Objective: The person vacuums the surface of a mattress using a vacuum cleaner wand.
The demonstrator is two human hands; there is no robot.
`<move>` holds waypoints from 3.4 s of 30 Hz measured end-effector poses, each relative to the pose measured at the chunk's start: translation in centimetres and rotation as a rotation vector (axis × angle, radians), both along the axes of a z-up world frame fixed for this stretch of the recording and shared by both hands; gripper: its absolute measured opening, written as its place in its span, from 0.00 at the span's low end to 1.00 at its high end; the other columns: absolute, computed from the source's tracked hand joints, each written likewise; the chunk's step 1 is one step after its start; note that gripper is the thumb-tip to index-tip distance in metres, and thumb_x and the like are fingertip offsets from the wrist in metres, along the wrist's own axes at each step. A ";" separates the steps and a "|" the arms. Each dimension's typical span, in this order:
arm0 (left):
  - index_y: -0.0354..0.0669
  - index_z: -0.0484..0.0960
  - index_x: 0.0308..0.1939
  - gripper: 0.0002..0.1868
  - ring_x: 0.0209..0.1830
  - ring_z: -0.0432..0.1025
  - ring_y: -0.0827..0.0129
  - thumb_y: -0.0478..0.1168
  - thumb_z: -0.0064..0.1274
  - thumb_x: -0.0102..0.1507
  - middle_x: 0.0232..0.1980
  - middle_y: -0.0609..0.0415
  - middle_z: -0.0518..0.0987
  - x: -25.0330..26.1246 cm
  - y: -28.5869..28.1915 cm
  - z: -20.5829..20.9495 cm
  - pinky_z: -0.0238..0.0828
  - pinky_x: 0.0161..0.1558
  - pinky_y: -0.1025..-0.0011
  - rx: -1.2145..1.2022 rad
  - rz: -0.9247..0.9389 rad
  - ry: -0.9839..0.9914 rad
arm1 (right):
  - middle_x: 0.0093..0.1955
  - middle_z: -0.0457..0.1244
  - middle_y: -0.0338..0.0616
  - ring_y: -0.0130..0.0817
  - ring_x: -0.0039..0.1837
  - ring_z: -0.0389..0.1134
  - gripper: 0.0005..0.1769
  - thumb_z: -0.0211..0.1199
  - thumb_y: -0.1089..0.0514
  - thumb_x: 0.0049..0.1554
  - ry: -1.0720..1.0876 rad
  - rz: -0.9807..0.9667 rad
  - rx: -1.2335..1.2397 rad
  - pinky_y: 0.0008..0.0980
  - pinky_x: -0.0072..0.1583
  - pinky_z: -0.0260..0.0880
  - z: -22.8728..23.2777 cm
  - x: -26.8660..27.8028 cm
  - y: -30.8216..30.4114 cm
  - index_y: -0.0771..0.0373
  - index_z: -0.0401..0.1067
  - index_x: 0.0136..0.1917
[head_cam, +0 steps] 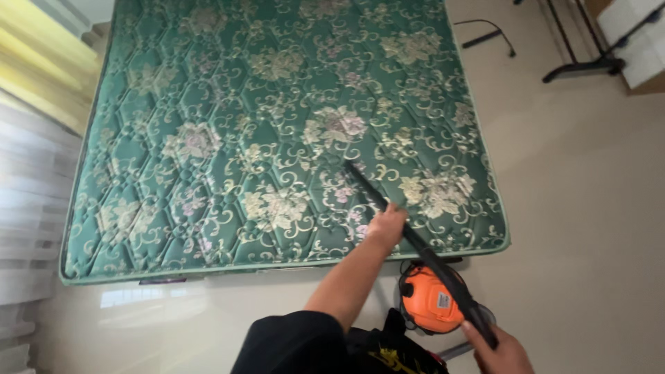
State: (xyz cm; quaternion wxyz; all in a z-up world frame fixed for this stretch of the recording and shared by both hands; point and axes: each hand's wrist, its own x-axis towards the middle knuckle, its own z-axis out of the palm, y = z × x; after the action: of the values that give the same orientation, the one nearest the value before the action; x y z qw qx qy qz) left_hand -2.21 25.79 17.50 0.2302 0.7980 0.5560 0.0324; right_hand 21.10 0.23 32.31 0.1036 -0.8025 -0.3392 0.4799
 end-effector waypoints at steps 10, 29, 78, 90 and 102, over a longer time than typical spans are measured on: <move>0.46 0.78 0.55 0.20 0.54 0.76 0.42 0.40 0.61 0.58 0.63 0.42 0.72 -11.0 -0.3 6.5 0.77 0.53 0.52 -0.134 0.123 -0.011 | 0.23 0.53 0.41 0.32 0.26 0.54 0.26 0.66 0.42 0.58 0.062 0.142 -0.188 0.38 0.33 0.54 3.1 -5.7 5.9 0.70 0.78 0.50; 0.51 0.78 0.52 0.18 0.56 0.74 0.42 0.36 0.60 0.57 0.63 0.46 0.70 -13.1 1.1 6.0 0.76 0.54 0.52 -0.124 -0.057 -0.089 | 0.26 0.60 0.45 0.36 0.32 0.62 0.29 0.65 0.36 0.56 -0.091 0.046 -0.109 0.39 0.40 0.65 10.9 -16.9 2.4 0.66 0.80 0.44; 0.57 0.79 0.51 0.17 0.55 0.77 0.50 0.44 0.61 0.58 0.63 0.54 0.73 -8.9 8.8 7.2 0.77 0.54 0.56 -0.071 0.002 -0.142 | 0.26 0.59 0.47 0.35 0.30 0.59 0.27 0.66 0.37 0.58 -0.121 0.072 -0.181 0.40 0.37 0.62 12.0 -12.3 11.4 0.64 0.82 0.52; 0.54 0.79 0.50 0.17 0.54 0.77 0.49 0.40 0.59 0.57 0.60 0.49 0.73 -20.9 5.2 8.2 0.77 0.52 0.54 -0.162 0.356 0.042 | 0.26 0.62 0.44 0.34 0.31 0.63 0.26 0.65 0.36 0.58 0.082 0.616 -0.232 0.39 0.39 0.65 12.3 -13.2 22.6 0.63 0.80 0.41; 0.55 0.79 0.50 0.17 0.56 0.76 0.50 0.41 0.60 0.57 0.64 0.54 0.73 -16.5 11.4 7.8 0.75 0.54 0.55 -0.159 0.341 -0.011 | 0.26 0.63 0.41 0.34 0.30 0.64 0.28 0.62 0.35 0.56 -0.001 0.492 -0.117 0.37 0.38 0.62 10.8 -11.0 23.2 0.63 0.79 0.38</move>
State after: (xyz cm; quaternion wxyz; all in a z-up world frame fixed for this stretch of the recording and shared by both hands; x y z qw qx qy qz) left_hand -18.67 37.22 25.29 0.2866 0.6714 0.6827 0.0311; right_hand 10.12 23.38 43.12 -0.0630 -0.7005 -0.4961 0.5091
